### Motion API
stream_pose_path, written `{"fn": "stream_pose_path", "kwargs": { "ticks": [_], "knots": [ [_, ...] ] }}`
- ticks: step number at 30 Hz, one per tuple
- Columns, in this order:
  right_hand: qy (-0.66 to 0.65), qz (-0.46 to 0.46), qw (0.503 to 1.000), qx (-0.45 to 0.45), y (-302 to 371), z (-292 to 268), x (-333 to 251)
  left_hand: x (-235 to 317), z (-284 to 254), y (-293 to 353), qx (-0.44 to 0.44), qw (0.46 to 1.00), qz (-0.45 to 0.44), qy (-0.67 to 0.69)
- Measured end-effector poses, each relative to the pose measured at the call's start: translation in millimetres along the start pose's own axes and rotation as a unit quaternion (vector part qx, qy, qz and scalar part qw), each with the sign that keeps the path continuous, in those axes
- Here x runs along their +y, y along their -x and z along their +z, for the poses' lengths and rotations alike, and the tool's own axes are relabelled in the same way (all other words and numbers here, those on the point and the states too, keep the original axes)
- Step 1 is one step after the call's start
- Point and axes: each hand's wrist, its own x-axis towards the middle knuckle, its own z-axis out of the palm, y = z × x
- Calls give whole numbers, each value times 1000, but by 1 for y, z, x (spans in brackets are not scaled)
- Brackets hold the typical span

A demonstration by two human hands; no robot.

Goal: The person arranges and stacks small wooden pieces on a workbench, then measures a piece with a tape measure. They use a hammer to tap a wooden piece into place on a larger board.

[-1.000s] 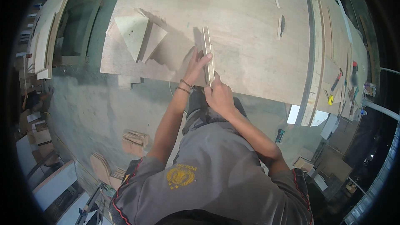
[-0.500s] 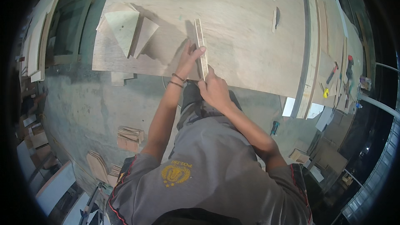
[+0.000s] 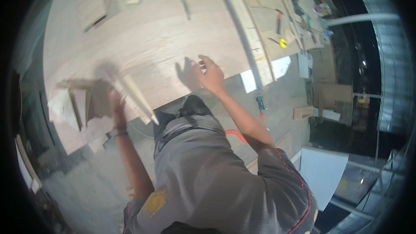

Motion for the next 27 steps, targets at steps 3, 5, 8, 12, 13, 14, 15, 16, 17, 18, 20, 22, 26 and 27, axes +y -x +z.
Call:
{"fn": "stream_pose_path", "kwargs": {
  "ticks": [3, 5, 8, 12, 13, 14, 15, 16, 17, 18, 20, 22, 26, 27],
  "knots": [
    [44, 31, 990, 129, -52, -59, 130, 24, 0, 6, 61, 998, -1, 35],
    [87, 85, 974, 191, -86, -105, 231, 40, 15, 19, 134, 988, 74, -20],
    [151, 238, 936, 211, -136, -163, 321, 67, 24, 40, 213, 961, 145, -103],
    [111, 253, 929, 245, -220, -268, 555, 109, 86, 69, 325, 925, 168, -104],
    [82, 284, 930, 218, -234, -250, 566, 120, 103, 81, 363, 906, 158, -151],
    [56, 301, 932, 194, -244, -238, 566, 121, 117, 99, 361, 883, 200, -223],
    [36, 316, 931, 178, -247, -237, 576, 125, 137, 106, 361, 871, 214, -255],
    [17, 322, 932, 165, -254, -238, 582, 128, 166, 111, 362, 858, 226, -285],
    [1, 331, 932, 150, -258, -239, 588, 131, 191, 112, 361, 862, 238, -265],
    [-5, 336, 931, 140, -263, -245, 593, 130, 212, 114, 343, 867, 248, -262],
    [-6, 346, 931, 119, -269, -255, 608, 131, 251, 114, 308, 872, 263, -273],
    [47, 325, 938, 116, -293, -290, 645, 123, 270, 117, 275, 896, 247, -248],
    [92, 354, 923, 121, -296, -291, 599, 116, 332, 122, 210, 935, 166, -231],
    [50, 362, 922, 126, -297, -302, 587, 109, 342, 120, 199, 944, 145, -220]
  ]
}}
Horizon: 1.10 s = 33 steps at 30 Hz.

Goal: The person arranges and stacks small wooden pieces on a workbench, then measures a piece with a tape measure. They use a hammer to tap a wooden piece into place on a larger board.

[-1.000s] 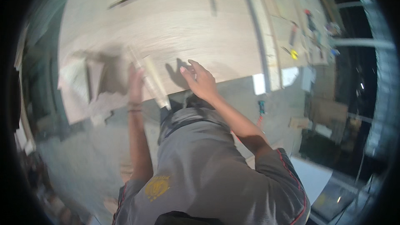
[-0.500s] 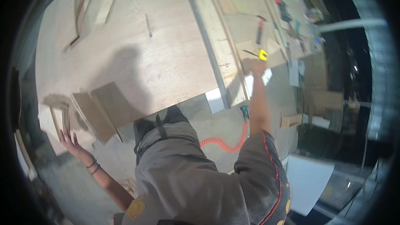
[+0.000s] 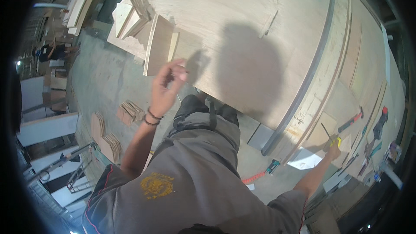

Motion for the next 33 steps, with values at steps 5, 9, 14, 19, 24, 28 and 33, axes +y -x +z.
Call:
{"fn": "stream_pose_path", "kwargs": {
  "ticks": [5, 9, 14, 19, 24, 28, 33],
  "knots": [
    [-445, -114, 876, -151, 91, -29, -69, 9, 54, 12, -107, 988, -110, 35],
    [-438, -182, 745, -469, 224, -13, -122, 5, 91, 13, -203, 959, -171, 97],
    [-270, -249, 678, -637, 413, 31, -184, -18, 122, 18, -283, 914, -270, 108],
    [-151, -516, 695, -478, 496, 51, -198, -18, 98, 29, -180, 918, -320, 148],
    [-114, -549, 621, -548, 518, 49, -212, -44, 74, 37, -100, 875, -362, 307],
    [10, -573, 573, -586, 523, 58, -223, -59, 53, 46, -173, 859, -356, 325],
    [77, -571, 511, -638, 544, 52, -243, -69, 12, 34, -168, 864, -349, 321]
  ]
}}
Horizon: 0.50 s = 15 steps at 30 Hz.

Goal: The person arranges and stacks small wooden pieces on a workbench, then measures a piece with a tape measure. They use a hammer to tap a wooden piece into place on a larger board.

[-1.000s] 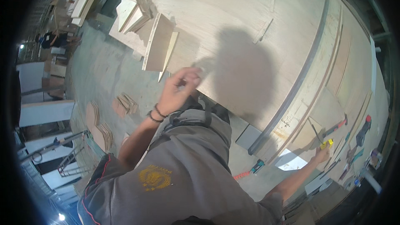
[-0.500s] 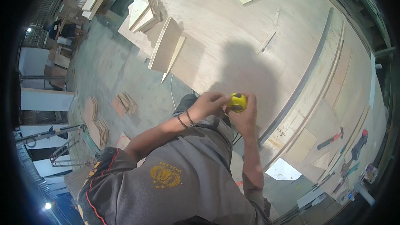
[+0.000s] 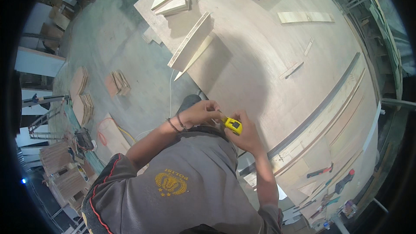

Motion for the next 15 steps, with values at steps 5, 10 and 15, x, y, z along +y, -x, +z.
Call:
{"fn": "stream_pose_path", "kwargs": {
  "ticks": [5, 10, 15],
  "knots": [
    [70, -33, 996, -49, -3, -11, -23, 90, -55, 38, 31, 993, 113, 4],
    [26, 5, 1000, -6, -44, 3, -42, 150, -97, 57, 34, 951, 278, -131],
    [-353, 160, 905, 173, -137, 32, -42, 166, -183, -1, 136, 953, 268, -40]
  ]
}}
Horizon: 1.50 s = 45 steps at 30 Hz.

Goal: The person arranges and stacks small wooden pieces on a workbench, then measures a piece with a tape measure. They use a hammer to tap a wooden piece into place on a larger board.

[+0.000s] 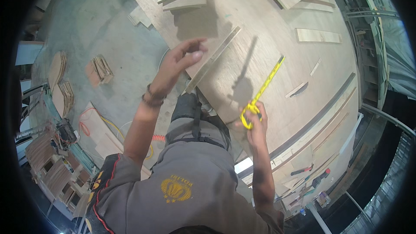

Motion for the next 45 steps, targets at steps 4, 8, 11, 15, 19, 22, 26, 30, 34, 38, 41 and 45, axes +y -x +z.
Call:
{"fn": "stream_pose_path", "kwargs": {
  "ticks": [4, 8, 11, 15, 19, 22, 26, 30, 34, 38, 41, 45],
  "knots": [
    [-121, 30, 992, 23, -73, 63, 0, -67, -31, -58, -50, 997, -58, -21],
    [-149, 49, 987, 40, -129, 93, 5, -82, -27, -80, -111, 987, -118, 12],
    [-139, 56, 988, 43, -143, 106, 3, -88, -24, -88, -123, 984, -125, 7],
    [-143, 39, 989, 5, -157, 95, 23, -83, -21, -92, -142, 981, -136, -2],
    [-151, 34, 988, 10, -164, 94, 31, -87, -21, -95, -147, 981, -129, -4],
    [-141, 23, 990, 8, -164, 100, 26, -83, -22, -94, -149, 981, -128, 13],
    [-149, 12, 989, 8, -162, 106, 21, -80, -22, -96, -153, 981, -116, 19],
    [-153, 17, 988, 24, -157, 114, 13, -79, -18, -95, -153, 981, -113, 34],
    [-113, 11, 993, 12, -158, 111, 17, -83, -18, -96, -149, 982, -114, 19],
    [-80, 38, 996, 28, -155, 111, 14, -79, -18, -96, -157, 979, -130, 5],
    [-88, 30, 995, 27, -155, 111, 16, -76, -18, -96, -165, 977, -138, 1],
    [-82, 29, 996, 31, -152, 110, 16, -89, -17, -93, -146, 978, -146, -12]
  ]
}}
